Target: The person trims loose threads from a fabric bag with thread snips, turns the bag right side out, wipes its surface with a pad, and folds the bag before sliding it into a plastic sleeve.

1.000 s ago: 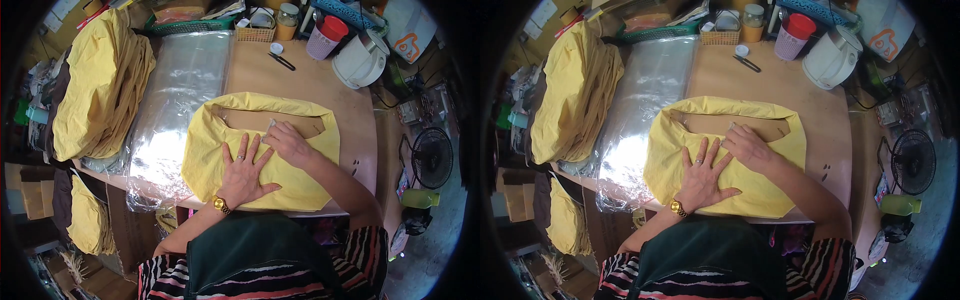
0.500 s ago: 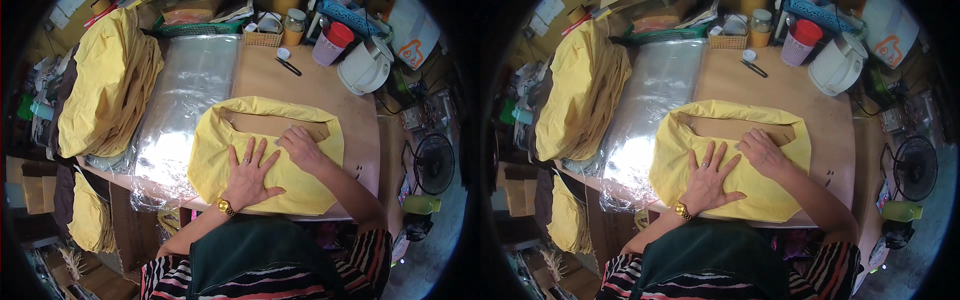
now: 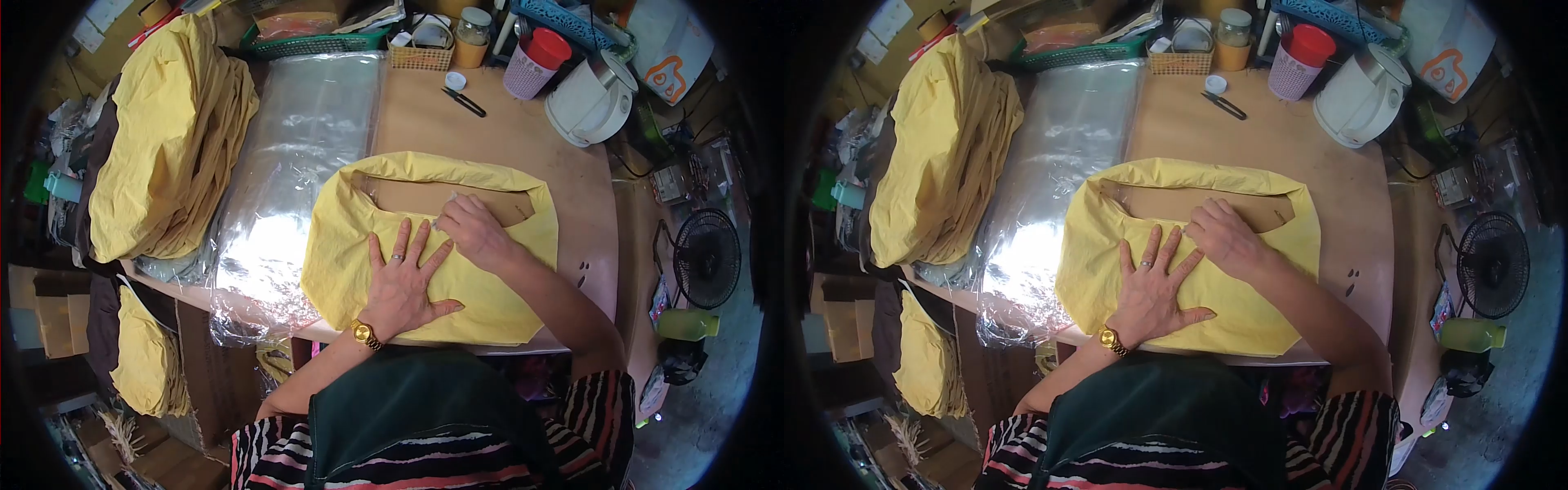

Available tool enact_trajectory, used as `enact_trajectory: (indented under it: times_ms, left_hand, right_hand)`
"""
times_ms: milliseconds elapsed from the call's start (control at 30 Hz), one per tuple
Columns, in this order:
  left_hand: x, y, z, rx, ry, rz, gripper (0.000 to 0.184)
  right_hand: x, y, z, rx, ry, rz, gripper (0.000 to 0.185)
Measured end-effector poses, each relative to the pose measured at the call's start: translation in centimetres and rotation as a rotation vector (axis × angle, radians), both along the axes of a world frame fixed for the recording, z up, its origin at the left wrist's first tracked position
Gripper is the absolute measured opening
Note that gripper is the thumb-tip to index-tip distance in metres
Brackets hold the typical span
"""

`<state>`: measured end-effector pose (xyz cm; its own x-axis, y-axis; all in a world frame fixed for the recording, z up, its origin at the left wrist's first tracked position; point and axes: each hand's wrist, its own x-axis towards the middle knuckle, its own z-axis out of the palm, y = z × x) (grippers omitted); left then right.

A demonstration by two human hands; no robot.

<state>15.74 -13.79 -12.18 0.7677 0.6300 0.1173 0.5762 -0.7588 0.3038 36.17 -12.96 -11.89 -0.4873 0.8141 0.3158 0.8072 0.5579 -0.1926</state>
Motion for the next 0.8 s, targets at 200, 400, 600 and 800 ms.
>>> enact_trajectory:
  times_ms: [200,400,600,800]
  left_hand:
    - [-0.1,0.1,0.1,-0.014,0.003,-0.008,0.092]
    - [-0.1,0.0,0.0,-0.034,-0.005,-0.001,0.091]
    - [-0.2,0.0,-0.1,-0.028,0.004,-0.008,0.091]
    - [-0.2,1.2,1.4,-0.018,0.05,-0.013,0.07]
  right_hand:
    - [1.0,-0.8,-0.3,0.056,0.018,-0.021,0.013]
    - [0.3,-0.6,-0.4,0.082,0.029,-0.013,0.012]
    - [-0.7,0.2,-0.4,0.042,0.033,-0.035,0.012]
    - [0.6,-2.9,0.5,-0.002,0.018,-0.308,0.01]
